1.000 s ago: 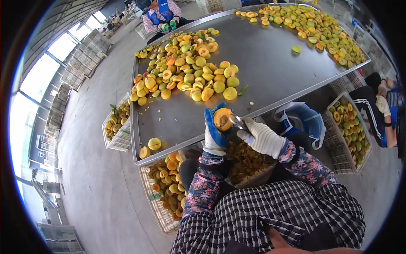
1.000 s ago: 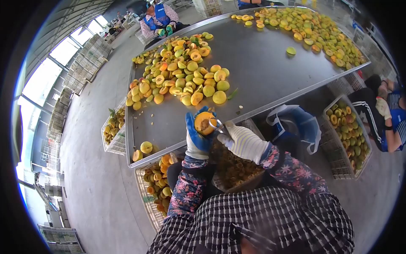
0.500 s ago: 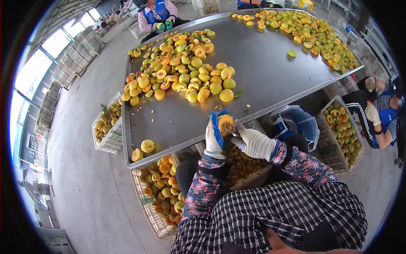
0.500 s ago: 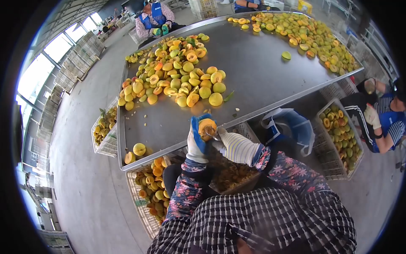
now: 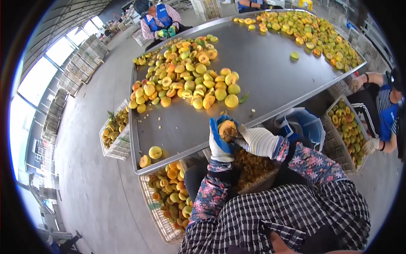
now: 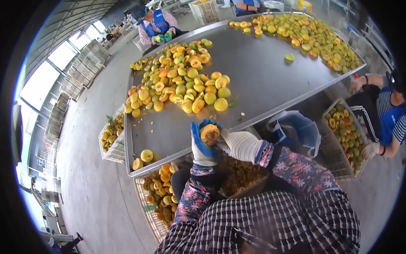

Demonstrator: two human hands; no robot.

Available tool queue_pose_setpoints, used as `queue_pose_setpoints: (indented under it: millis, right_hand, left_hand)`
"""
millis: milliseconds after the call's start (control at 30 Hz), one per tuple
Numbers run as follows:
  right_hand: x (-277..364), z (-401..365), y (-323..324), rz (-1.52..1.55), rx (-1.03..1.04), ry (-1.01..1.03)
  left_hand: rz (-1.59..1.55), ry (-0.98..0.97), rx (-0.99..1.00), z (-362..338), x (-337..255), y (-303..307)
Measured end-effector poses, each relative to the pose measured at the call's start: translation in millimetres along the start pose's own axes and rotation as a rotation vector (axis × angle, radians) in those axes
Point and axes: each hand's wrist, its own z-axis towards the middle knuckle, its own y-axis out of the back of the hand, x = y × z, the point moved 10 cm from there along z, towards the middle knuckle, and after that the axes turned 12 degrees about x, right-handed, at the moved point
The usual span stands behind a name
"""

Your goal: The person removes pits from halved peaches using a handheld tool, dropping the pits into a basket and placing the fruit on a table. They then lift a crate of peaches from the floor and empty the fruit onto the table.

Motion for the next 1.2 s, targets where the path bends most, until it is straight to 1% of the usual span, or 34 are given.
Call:
queue_pose_setpoints:
  millis: [33, 67, 200, 300, 333, 367, 400, 433, 467, 500, 567, 600, 633, 700, 733, 833, 900, 967, 1000, 1100, 1200]
  right_hand:
    - [-0.6, -0.1, -5.4, 0.015, 0.081, -0.044]
    - [0.2, -1.7, -10.8, 0.068, 0.063, -0.029]
    - [-7.8, 2.6, -36.6, 0.377, -0.044, 0.107]
    - [-6.1, -0.7, -31.8, 0.218, 0.102, -0.014]
    - [-6.5, -1.2, -35.1, 0.243, 0.293, -0.129]
    - [-3.9, -2.9, -29.0, 0.322, 0.287, -0.15]
    - [-2.6, -6.1, -26.7, 0.4, 0.289, -0.172]
    - [-3.5, -7.5, -28.6, 0.344, 0.289, -0.165]
    - [-4.3, -9.0, -30.7, 0.288, 0.289, -0.159]
    - [-6.1, -7.0, -38.2, 0.42, 0.23, -0.099]
    - [6.4, -1.3, -32.1, 0.685, 0.105, 0.028]
    - [-4.2, -6.9, -46.0, 0.858, 0.249, -0.093]
    - [1.1, -14.3, -42.2, 1.01, 0.376, -0.24]
    - [-0.2, -22.7, -58.2, 1.289, 0.556, -0.301]
    - [5.1, -24.3, -53.5, 1.316, 0.488, -0.32]
    - [9.3, -22.2, -47.0, 1.278, 0.42, -0.296]
    - [13.6, -26.7, -54.4, 1.507, 0.491, -0.324]
    - [21.7, -32.7, -59.7, 1.744, 0.562, -0.348]
    - [21.4, -34.4, -60.1, 1.75, 0.531, -0.391]
    - [28.7, -36.3, -56.9, 1.899, 0.559, -0.29]
    - [35.6, -39.7, -59.4, 2.023, 0.5, -0.246]
  left_hand:
    - [-0.068, 0.057, 0.014, 1.6, 6.3, 4.4]
    - [0.037, 0.014, -0.004, 2.2, 2.3, 10.5]
    - [0.039, 0.027, -0.041, -1.5, 1.0, 11.7]
    - [0.069, 0.093, -0.074, -1.2, 3.7, 18.3]
    - [0.334, 0.058, -0.012, 1.7, -4.2, 19.4]
    - [0.595, 0.024, 0.056, 4.2, -9.4, 17.4]
    - [0.618, 0.045, 0.065, 4.5, -4.9, 24.8]
    - [0.641, 0.065, 0.075, 3.5, -4.3, 21.2]
    - [0.429, 0.135, 0.024, 3.7, 2.3, 25.5]
    - [0.218, 0.199, -0.028, 1.4, 9.9, 27.7]
    - [0.289, 0.165, 0.003, -0.7, 3.8, 14.7]
    - [0.327, 0.15, 0.019, -1.8, 0.6, 8.8]
    - [0.288, 0.167, 0.014, -3.9, 1.5, 5.3]
    - [0.205, 0.201, 0.01, -4.8, 5.6, -1.7]
    - [0.198, 0.19, 0.013, -3.8, 5.7, -0.3]
    - [0.153, 0.177, 0.015, -3.0, 7.3, -1.1]
    - [0.09, 0.201, 0.001, -8.3, 8.2, -9.8]
    - [0.133, 0.169, 0.034, -5.6, 5.8, -12.2]
    - [0.154, 0.152, 0.055, -3.8, 4.8, -15.6]
    - [0.008, 0.256, 0.01, -8.9, 11.8, -30.4]
    - [-0.073, 0.174, 0.013, -6.7, 11.6, -35.7]
